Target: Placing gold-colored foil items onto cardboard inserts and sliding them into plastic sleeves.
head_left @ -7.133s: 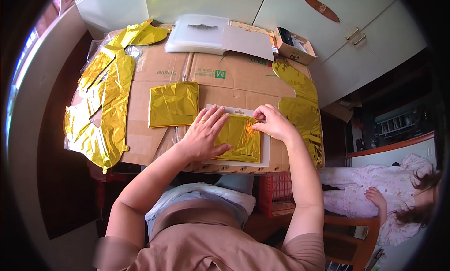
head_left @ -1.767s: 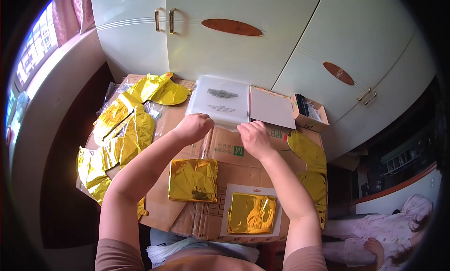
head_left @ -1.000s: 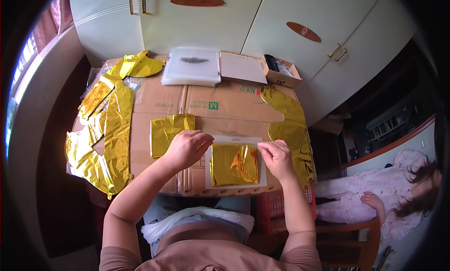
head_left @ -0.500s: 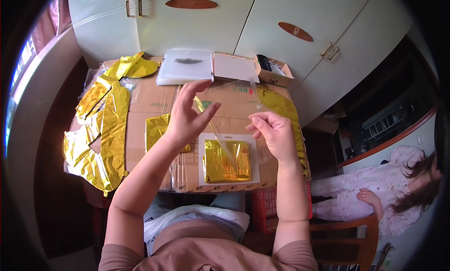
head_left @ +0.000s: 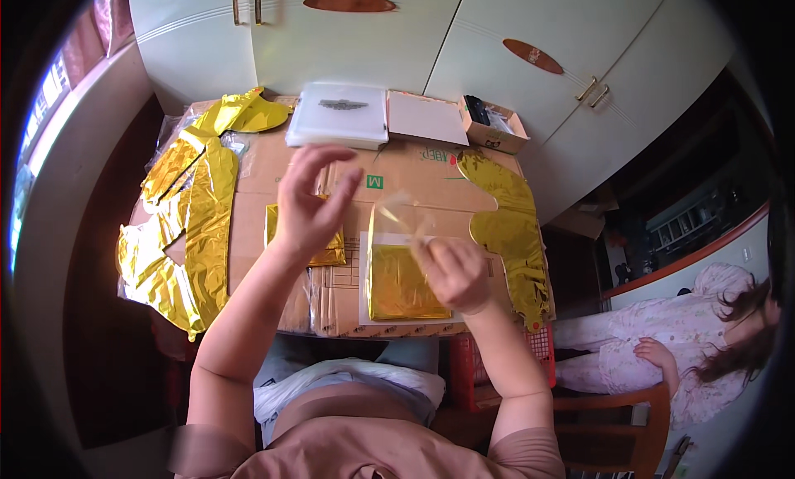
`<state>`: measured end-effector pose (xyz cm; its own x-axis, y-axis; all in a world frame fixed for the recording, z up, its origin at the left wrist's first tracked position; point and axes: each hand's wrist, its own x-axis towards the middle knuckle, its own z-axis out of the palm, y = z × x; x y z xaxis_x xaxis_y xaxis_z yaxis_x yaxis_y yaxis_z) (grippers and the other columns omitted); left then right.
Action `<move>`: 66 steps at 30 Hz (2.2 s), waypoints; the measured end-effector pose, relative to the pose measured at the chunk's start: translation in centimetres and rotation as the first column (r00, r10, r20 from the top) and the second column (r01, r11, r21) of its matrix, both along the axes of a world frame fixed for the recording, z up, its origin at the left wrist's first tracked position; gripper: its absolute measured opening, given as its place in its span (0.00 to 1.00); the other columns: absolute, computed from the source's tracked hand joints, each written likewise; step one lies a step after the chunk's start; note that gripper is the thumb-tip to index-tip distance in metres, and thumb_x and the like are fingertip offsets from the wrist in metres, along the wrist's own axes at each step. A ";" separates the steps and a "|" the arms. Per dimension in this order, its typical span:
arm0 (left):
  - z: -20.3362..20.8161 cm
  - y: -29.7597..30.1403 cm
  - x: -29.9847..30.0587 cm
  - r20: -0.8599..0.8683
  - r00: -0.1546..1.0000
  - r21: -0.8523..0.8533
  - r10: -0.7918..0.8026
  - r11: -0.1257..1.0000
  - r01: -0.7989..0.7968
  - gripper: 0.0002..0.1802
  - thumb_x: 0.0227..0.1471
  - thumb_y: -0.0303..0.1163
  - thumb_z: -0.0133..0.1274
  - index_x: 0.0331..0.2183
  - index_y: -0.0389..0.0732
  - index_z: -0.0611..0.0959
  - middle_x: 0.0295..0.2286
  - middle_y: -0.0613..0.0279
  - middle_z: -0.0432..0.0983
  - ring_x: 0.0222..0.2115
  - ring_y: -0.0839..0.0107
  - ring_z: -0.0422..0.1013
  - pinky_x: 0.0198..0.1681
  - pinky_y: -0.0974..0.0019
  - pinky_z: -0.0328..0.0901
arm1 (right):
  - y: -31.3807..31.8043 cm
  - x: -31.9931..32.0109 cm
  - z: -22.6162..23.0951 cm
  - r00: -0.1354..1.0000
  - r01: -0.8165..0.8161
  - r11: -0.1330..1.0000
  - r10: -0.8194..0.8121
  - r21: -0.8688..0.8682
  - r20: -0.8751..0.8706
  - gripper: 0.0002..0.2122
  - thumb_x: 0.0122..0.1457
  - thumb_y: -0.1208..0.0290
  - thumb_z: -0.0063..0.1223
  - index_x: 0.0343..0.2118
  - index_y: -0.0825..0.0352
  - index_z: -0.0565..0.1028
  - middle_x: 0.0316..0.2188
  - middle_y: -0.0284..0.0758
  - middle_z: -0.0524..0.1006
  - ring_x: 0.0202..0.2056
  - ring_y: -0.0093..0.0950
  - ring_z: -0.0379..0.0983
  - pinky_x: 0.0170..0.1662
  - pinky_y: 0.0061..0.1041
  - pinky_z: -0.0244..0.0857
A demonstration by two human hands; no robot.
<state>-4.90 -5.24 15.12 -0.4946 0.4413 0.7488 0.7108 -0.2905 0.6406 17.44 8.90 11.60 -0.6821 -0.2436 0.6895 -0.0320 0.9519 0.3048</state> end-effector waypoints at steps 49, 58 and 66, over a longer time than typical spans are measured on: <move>-13.4 7.8 -0.6 -0.206 0.971 -0.586 -0.124 0.810 -0.022 0.08 0.52 0.31 0.58 0.32 0.39 0.77 0.28 0.49 0.78 0.29 0.47 0.77 0.34 0.49 0.72 | -0.2 3.6 -5.2 0.960 0.273 0.723 -0.165 -0.635 0.225 0.16 0.58 0.64 0.63 0.46 0.68 0.80 0.48 0.44 0.80 0.51 0.42 0.76 0.60 0.45 0.63; -12.7 8.0 -1.6 -0.116 0.988 -0.619 -0.103 0.785 0.009 0.10 0.52 0.34 0.58 0.33 0.38 0.79 0.25 0.49 0.81 0.27 0.47 0.79 0.34 0.52 0.74 | -2.5 9.6 -4.7 0.871 0.471 0.582 -0.188 -0.663 0.454 0.37 0.50 0.56 0.71 0.61 0.66 0.69 0.62 0.50 0.67 0.62 0.48 0.64 0.64 0.43 0.59; -11.6 7.5 -1.3 -0.093 0.986 -0.650 -0.138 0.759 0.045 0.11 0.53 0.35 0.58 0.34 0.37 0.79 0.27 0.49 0.82 0.31 0.50 0.80 0.38 0.54 0.74 | -3.2 8.3 -5.2 0.716 0.605 0.624 -0.156 -0.494 0.680 0.63 0.34 0.47 0.79 0.73 0.54 0.48 0.73 0.54 0.37 0.72 0.54 0.39 0.72 0.51 0.40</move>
<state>-6.25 2.26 3.56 -0.3477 0.8799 0.3240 0.7907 0.0894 0.6057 25.76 5.67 6.38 -0.8757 0.4819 0.0297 0.4471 0.8326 -0.3268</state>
